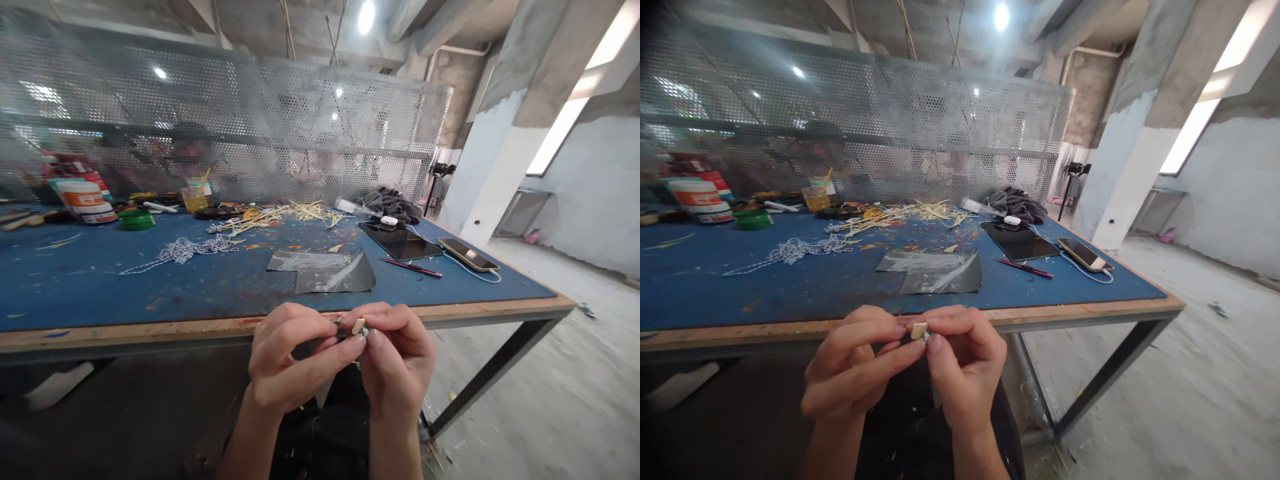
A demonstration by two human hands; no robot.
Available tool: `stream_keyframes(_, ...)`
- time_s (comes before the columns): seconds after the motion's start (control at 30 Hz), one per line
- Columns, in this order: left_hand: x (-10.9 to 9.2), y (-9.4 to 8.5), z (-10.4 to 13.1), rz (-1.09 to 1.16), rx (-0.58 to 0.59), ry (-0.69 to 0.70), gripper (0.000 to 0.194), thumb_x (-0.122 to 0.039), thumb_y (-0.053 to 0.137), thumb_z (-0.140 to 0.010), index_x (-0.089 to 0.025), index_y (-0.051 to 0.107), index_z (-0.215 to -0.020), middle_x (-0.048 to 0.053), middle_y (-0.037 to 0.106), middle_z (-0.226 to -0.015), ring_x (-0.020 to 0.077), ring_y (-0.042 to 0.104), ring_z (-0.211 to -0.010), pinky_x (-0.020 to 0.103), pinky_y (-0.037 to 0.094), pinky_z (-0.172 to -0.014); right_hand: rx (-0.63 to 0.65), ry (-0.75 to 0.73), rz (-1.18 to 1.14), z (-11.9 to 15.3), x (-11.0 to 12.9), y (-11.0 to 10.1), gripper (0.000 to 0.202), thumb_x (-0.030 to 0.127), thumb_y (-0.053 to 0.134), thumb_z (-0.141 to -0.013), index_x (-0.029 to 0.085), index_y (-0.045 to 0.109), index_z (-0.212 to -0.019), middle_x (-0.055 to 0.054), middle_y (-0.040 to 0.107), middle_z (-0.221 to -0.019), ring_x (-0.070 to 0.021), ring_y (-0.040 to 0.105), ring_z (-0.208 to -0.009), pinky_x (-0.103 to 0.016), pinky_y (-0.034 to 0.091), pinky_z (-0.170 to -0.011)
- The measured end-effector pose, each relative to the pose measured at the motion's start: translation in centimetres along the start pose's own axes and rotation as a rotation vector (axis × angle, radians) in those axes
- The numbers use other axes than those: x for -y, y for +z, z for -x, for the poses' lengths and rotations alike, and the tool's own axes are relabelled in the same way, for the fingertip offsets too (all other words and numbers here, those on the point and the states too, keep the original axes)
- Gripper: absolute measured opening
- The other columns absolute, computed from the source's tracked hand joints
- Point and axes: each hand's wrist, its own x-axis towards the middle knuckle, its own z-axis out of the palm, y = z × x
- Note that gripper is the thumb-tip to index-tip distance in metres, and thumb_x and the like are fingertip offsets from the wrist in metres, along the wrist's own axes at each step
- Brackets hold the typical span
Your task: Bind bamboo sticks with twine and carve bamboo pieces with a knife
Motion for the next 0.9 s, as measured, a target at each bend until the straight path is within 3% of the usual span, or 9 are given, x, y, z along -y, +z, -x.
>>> stream_keyframes(0.3,-0.07,-0.03,0.16,0.02,-0.007,-0.002,0.021,-0.002,0.061,-0.086,-0.015,0.073,-0.096,0.004,0.062,-0.103,0.0148,0.062,-0.089,0.029,0.054,-0.068,-0.038,0.002,0.077,0.16,0.0,0.05,0.013,0.015,0.064,-0.086,0.025,0.073,-0.091,-0.002,0.073,-0.084,-0.0164,0.07,-0.078,-0.031,0.058,-0.07)
stream_keyframes(0.7,-0.37,0.15,-0.26,0.016,-0.046,-0.033,0.016,-0.009,0.057,-0.091,-0.018,0.071,-0.091,0.003,0.062,-0.092,0.0127,0.062,-0.079,0.027,0.056,-0.063,-0.016,0.004,0.062,0.18,0.06,0.1,0.016,0.015,0.063,-0.087,0.025,0.073,-0.094,-0.004,0.074,-0.087,-0.0182,0.071,-0.081,-0.035,0.06,-0.072)
stream_keyframes(0.9,-0.71,0.36,-0.47,0.027,-0.181,-0.118,0.013,-0.01,0.061,-0.088,-0.018,0.065,-0.097,0.003,0.066,-0.087,0.0126,0.062,-0.071,0.028,0.055,-0.059,0.0,0.008,0.019,0.22,0.14,0.28,0.018,0.014,0.062,-0.088,0.025,0.073,-0.096,-0.003,0.074,-0.09,-0.0121,0.067,-0.067,-0.022,0.054,-0.053)
